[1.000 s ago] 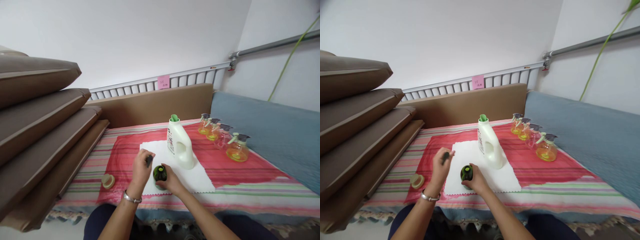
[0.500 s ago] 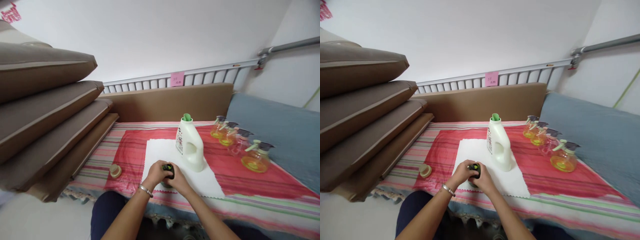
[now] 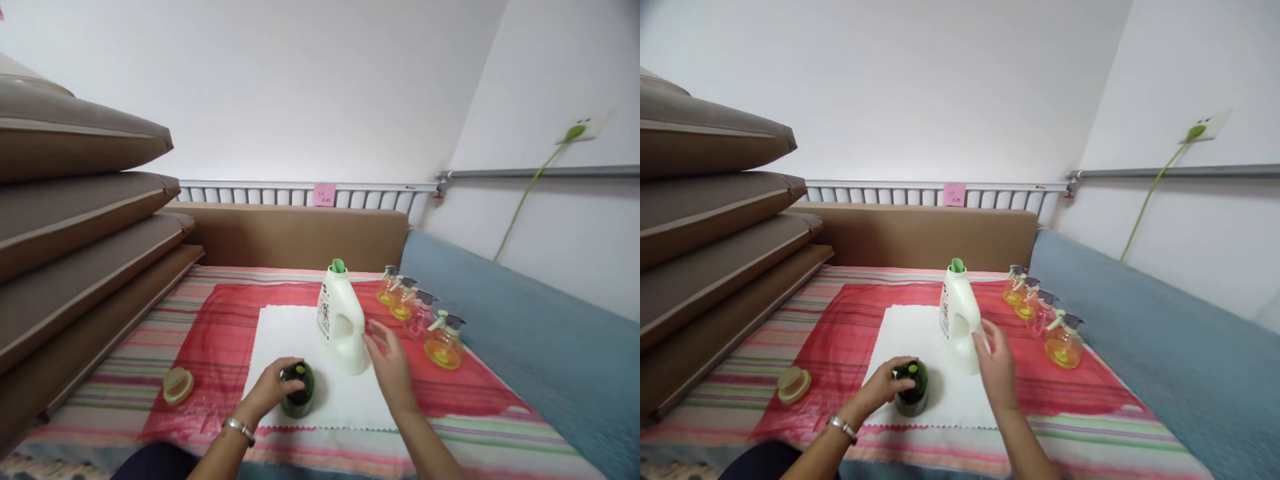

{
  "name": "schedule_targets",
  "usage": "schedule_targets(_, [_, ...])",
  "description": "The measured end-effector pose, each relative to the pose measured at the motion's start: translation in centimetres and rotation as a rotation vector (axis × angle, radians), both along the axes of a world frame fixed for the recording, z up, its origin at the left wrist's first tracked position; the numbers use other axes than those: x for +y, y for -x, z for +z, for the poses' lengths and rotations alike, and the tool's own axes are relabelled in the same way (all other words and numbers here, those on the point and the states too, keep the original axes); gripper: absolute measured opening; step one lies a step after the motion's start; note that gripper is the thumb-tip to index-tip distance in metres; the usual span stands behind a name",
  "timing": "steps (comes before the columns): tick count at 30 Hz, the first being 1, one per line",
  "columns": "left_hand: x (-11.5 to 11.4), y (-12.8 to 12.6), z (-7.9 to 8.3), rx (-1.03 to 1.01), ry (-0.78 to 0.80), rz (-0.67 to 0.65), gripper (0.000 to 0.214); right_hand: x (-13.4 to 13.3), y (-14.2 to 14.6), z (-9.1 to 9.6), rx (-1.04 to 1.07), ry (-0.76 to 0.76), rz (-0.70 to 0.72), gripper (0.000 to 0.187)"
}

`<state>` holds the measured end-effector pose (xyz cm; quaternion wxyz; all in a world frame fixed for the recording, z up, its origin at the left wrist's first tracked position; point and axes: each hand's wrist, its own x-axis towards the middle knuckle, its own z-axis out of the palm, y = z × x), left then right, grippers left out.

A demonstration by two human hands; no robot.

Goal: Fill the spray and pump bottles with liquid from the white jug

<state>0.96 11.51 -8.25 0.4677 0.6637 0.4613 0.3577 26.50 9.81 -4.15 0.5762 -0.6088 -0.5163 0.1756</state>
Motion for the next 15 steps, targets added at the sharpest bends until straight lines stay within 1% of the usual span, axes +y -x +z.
schedule_targets(2, [0.2,0.0,-0.2,-0.005,0.008,0.0,0.046,1.6,-1.7,0.4,0.017,0.029,-0.072,0.05])
schedule_targets(3, [0.2,0.0,-0.3,-0.008,0.009,0.003,0.047,2.5,-2.1,0.3,0.016,0.066,-0.068,0.046])
schedule_targets(6, [0.5,0.0,-0.8,-0.022,-0.007,-0.008,0.051,4.7,-1.8,-0.6,-0.018,0.216,0.02,0.024])
schedule_targets(9, [0.6,0.0,-1.5,-0.03,-0.029,-0.019,0.059,5.9,-0.6,-0.7,-0.051,0.295,0.083,0.022])
schedule_targets(12, [0.7,-0.1,-2.0,-0.019,-0.043,-0.001,0.062,6.1,0.3,0.6,-0.068,0.282,0.118,0.022])
schedule_targets(15, [0.5,-0.3,-2.1,0.003,-0.063,0.004,0.062,5.3,0.3,2.9,-0.091,0.27,0.137,0.026])
